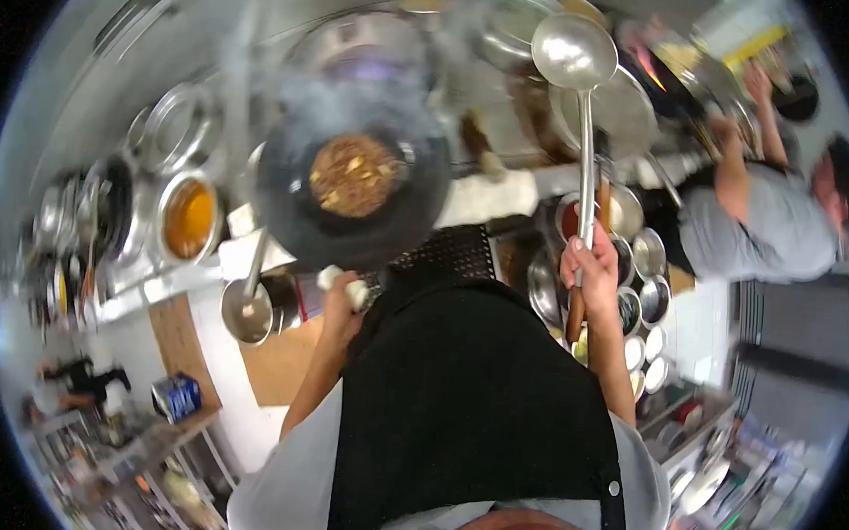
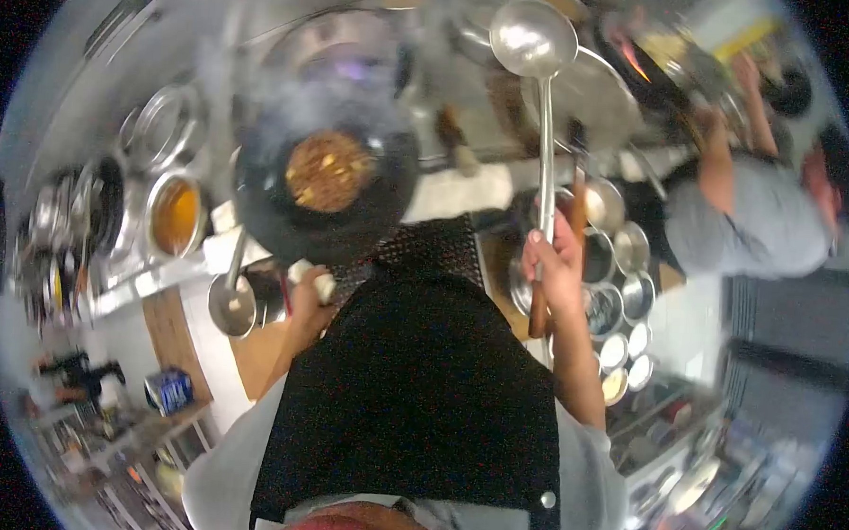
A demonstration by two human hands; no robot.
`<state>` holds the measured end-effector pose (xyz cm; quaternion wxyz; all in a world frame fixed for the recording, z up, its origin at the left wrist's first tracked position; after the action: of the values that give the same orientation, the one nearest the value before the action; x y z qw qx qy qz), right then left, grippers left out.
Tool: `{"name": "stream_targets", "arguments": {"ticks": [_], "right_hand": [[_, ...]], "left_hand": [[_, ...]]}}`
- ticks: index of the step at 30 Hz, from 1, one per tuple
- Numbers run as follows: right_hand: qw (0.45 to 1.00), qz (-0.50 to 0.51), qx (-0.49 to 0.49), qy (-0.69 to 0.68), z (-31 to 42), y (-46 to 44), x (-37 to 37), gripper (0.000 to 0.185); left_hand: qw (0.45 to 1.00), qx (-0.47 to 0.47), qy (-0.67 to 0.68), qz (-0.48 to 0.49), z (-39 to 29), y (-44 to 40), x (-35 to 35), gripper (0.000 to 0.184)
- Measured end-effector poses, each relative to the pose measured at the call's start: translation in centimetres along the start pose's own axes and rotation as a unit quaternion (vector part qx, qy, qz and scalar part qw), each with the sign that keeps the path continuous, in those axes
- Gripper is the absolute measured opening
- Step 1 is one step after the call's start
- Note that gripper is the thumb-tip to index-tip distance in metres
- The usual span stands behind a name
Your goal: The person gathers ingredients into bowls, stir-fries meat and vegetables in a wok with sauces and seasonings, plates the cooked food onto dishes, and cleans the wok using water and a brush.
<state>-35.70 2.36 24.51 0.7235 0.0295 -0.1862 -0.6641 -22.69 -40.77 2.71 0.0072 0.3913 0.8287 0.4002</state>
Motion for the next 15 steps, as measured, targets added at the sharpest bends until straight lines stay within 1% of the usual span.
{"name": "stream_targets", "arguments": {"ticks": [1,2,3,5,6,7,8,9,10,11,12,13,14,15], "right_hand": [[1.0,-0.027,-0.012,-0.011,1.0,2.0,-3.0,0.054],[0.998,-0.058,-0.001,-0.008,1.8,4.3,-5.9,0.055],[0.994,-0.107,-0.011,-0.001,2.4,6.3,-9.2,0.055],[0.98,-0.187,-0.007,0.067,2.9,9.5,-15.0,0.058],[0.967,-0.226,-0.015,0.114,2.1,10.6,-18.1,0.061],[0.944,-0.276,-0.002,0.18,1.5,11.3,-20.1,0.059],[0.945,-0.275,0.027,0.174,0.7,12.0,-22.1,0.057],[0.947,-0.268,0.057,0.168,0.0,12.7,-23.9,0.055],[0.94,-0.278,0.078,0.184,-0.2,13.1,-25.0,0.051],[0.941,-0.249,0.112,0.199,-2.1,12.6,-27.2,0.051],[0.945,-0.238,0.106,0.198,-3.7,12.0,-28.6,0.052],[0.949,-0.227,0.101,0.195,-5.0,11.4,-29.6,0.052],[0.949,-0.204,0.135,0.198,-6.0,10.8,-30.1,0.051],[0.957,-0.198,0.097,0.19,-6.8,9.7,-30.3,0.031]], "left_hand": [[0.999,0.038,0.001,-0.013,-0.3,0.6,1.0,0.017],[0.997,0.051,0.038,-0.045,-0.5,1.8,1.9,0.022],[0.992,0.061,0.074,-0.078,-0.2,3.0,2.7,0.027],[0.978,0.162,0.085,-0.102,1.8,4.5,2.0,0.029],[0.956,0.27,-0.064,-0.092,2.8,3.3,-0.3,0.028],[0.902,0.373,-0.204,-0.08,3.9,2.0,-1.3,0.026],[0.903,0.37,-0.21,-0.065,7.2,0.1,-2.2,0.026],[0.878,0.395,-0.257,0.079,10.3,-0.6,-0.4,0.02],[0.834,0.412,-0.297,0.216,12.8,-0.2,1.7,0.017],[0.77,0.42,-0.331,0.347,14.7,0.8,3.9,0.018],[0.715,0.443,-0.411,0.352,15.0,2.7,8.0,0.021],[0.651,0.461,-0.488,0.354,14.4,6.3,15.0,0.025],[0.776,0.302,-0.466,0.3,13.6,7.6,20.2,0.025],[0.866,0.129,-0.425,0.231,14.5,7.7,24.1,0.027]]}}
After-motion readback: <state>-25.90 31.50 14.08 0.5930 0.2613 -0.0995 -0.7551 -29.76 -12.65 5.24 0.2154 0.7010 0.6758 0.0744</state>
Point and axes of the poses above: each hand's wrist, its own y-axis away from the middle knuckle, its own x-axis out of the palm, z = x × y, the point moved 7 cm from there along -y, towards the middle knuckle, and after that the axes turned 7 degrees about x, right-handed, at the moved point
